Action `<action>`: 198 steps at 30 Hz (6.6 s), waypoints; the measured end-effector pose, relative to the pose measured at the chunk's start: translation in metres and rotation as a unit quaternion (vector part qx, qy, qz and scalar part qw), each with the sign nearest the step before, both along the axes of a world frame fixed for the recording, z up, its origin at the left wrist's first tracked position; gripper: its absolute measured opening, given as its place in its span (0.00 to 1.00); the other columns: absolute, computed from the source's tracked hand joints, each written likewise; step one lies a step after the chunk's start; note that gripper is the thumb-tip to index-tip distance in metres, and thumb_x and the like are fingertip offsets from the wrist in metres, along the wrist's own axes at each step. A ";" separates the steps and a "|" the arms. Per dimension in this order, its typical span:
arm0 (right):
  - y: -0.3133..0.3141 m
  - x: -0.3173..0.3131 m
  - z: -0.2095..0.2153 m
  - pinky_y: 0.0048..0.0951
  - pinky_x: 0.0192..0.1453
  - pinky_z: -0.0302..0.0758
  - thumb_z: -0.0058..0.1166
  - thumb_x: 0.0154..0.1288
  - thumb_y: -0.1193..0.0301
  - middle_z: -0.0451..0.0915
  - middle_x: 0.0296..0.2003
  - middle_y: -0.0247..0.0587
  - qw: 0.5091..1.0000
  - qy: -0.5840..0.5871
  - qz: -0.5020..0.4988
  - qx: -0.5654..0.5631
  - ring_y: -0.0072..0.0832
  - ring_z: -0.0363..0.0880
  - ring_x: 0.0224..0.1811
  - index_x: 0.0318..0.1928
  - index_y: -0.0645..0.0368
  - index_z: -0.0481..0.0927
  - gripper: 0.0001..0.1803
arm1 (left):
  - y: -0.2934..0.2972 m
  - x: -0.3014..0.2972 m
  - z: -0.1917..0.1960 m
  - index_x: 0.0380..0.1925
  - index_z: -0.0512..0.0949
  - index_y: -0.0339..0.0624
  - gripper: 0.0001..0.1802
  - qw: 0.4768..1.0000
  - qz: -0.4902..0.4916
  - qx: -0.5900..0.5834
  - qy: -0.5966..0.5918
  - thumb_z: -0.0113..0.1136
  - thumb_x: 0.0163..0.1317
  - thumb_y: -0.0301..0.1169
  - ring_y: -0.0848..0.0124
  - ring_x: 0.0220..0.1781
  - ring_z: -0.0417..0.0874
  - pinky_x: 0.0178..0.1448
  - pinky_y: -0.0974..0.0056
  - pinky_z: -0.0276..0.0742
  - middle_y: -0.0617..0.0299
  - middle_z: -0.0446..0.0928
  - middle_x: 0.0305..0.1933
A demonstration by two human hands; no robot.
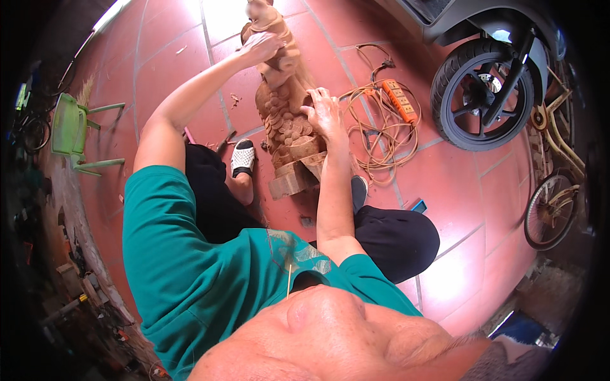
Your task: The person carves a wooden sculpture using a small chisel, focusing on refining the upper section of the piece. They hold the sculpture with one hand and carefully chip away wood with the other, working on the details of the figure's head and shoulders.
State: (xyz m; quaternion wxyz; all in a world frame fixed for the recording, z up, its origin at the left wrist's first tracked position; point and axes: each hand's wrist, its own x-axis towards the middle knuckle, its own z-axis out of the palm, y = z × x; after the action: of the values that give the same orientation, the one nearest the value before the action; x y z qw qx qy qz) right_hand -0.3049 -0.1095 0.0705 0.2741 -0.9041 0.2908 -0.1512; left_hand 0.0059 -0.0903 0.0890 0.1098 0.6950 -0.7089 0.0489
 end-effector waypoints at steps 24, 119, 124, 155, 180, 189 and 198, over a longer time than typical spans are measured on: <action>0.000 0.001 -0.002 0.51 0.57 0.76 0.66 0.61 0.65 0.76 0.56 0.45 1.000 -0.005 0.003 -0.011 0.54 0.76 0.54 0.58 0.54 0.78 0.25 | 0.002 0.000 -0.006 0.45 0.86 0.43 0.12 0.994 0.039 0.017 0.102 0.58 0.65 0.27 0.58 0.40 0.87 0.47 0.57 0.81 0.53 0.86 0.39; 0.009 0.007 -0.001 0.49 0.55 0.75 0.64 0.61 0.57 0.78 0.53 0.51 0.998 -0.027 0.018 -0.061 0.53 0.80 0.50 0.58 0.57 0.78 0.27 | 0.048 0.004 -0.019 0.47 0.86 0.46 0.16 0.992 0.102 -0.026 0.063 0.56 0.60 0.22 0.55 0.47 0.87 0.52 0.54 0.82 0.54 0.85 0.48; 0.010 0.007 0.006 0.50 0.56 0.74 0.64 0.62 0.57 0.77 0.54 0.51 0.998 -0.013 0.026 -0.050 0.54 0.79 0.51 0.59 0.56 0.77 0.28 | 0.050 0.009 -0.016 0.45 0.86 0.43 0.14 0.992 0.120 -0.010 0.032 0.58 0.61 0.23 0.54 0.49 0.86 0.53 0.53 0.80 0.54 0.85 0.48; 0.006 0.005 -0.001 0.49 0.59 0.73 0.64 0.62 0.57 0.77 0.56 0.53 0.999 -0.006 0.015 -0.048 0.52 0.78 0.54 0.60 0.56 0.77 0.29 | 0.044 -0.006 -0.013 0.45 0.85 0.44 0.13 0.990 0.086 -0.019 0.108 0.55 0.63 0.25 0.51 0.48 0.85 0.51 0.51 0.80 0.50 0.85 0.44; -0.004 -0.002 -0.004 0.52 0.59 0.73 0.63 0.63 0.57 0.73 0.60 0.49 1.000 0.007 0.006 -0.024 0.59 0.75 0.54 0.61 0.52 0.76 0.28 | 0.028 -0.008 -0.008 0.39 0.87 0.40 0.12 0.985 0.039 -0.029 0.168 0.57 0.59 0.23 0.53 0.37 0.85 0.45 0.54 0.80 0.50 0.84 0.34; -0.006 -0.003 -0.004 0.52 0.59 0.73 0.63 0.63 0.58 0.74 0.59 0.49 0.999 0.003 0.006 -0.032 0.59 0.75 0.54 0.61 0.53 0.75 0.28 | 0.021 -0.002 -0.014 0.38 0.85 0.37 0.10 0.985 0.110 0.034 0.126 0.56 0.59 0.23 0.58 0.34 0.81 0.44 0.57 0.77 0.51 0.82 0.33; 0.005 0.008 0.000 0.52 0.59 0.73 0.63 0.63 0.59 0.74 0.59 0.50 0.999 -0.002 0.033 -0.022 0.59 0.75 0.54 0.61 0.53 0.75 0.28 | 0.044 0.040 -0.002 0.29 0.84 0.41 0.07 0.986 0.151 0.073 -0.003 0.58 0.55 0.27 0.53 0.30 0.83 0.36 0.50 0.76 0.48 0.82 0.28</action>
State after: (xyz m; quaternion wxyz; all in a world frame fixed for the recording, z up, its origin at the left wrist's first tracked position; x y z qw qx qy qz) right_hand -0.2974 -0.1041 0.0701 0.2600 -0.9186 0.2569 -0.1504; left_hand 0.0458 -0.0464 0.0866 0.0485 0.7998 -0.5981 0.0152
